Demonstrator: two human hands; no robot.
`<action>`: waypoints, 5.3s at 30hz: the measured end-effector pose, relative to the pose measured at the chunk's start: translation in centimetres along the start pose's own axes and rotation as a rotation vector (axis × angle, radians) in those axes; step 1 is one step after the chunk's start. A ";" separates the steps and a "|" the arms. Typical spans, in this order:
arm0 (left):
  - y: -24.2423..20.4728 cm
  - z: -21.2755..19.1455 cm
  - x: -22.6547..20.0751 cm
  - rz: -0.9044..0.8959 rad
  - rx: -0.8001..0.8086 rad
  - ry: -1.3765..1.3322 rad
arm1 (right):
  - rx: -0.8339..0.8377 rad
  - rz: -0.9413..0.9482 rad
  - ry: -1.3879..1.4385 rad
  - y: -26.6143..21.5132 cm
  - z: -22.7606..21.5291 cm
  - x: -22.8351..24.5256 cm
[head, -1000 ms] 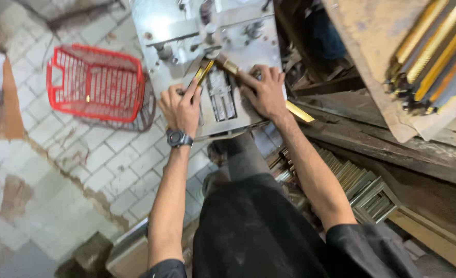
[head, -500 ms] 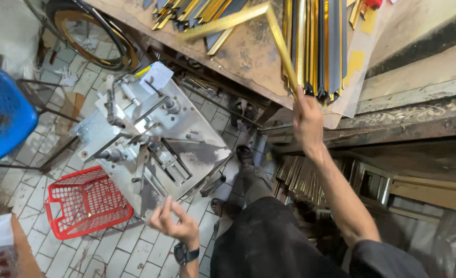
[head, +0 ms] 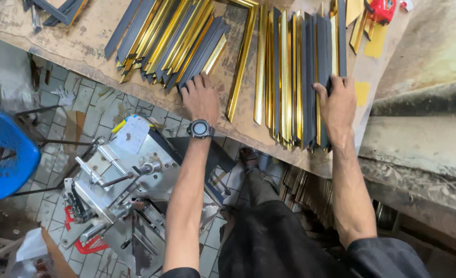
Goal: The person assembles gold picture frames by joining four mitered pieces in a corner-joint machine. They repeatedly pick up frame pieces, align them in the machine, press the handles to secure the corners, and place the completed frames on a nearby table.
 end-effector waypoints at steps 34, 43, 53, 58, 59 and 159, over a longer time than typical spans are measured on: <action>-50.7 -9.8 21.9 -0.735 -0.080 -0.010 | 0.413 -0.893 0.015 -36.7 10.4 27.8; -47.3 -7.2 23.9 -0.661 -0.028 -0.230 | 0.378 -0.924 -0.035 -35.0 20.2 32.0; -46.9 -7.2 24.2 -0.671 -0.015 -0.201 | 0.385 -0.954 -0.080 -35.1 19.2 33.0; -47.4 -6.4 24.0 -0.671 -0.044 -0.204 | 0.307 -1.001 -0.056 -35.1 18.4 33.4; -47.4 -6.5 23.8 -0.673 -0.048 -0.205 | 0.320 -0.983 -0.030 -34.9 18.3 33.4; -53.6 -8.9 23.7 -0.739 0.158 -0.261 | 0.258 -0.920 -0.015 -35.6 12.2 30.6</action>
Point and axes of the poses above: each hand's wrist, its own y-axis towards the middle knuckle, its own z-axis out of the palm, x = y × z, the point moved 8 cm from there along y, towards the middle knuckle, and after that the axes turned 3 degrees about y, right-handed, at the moved point
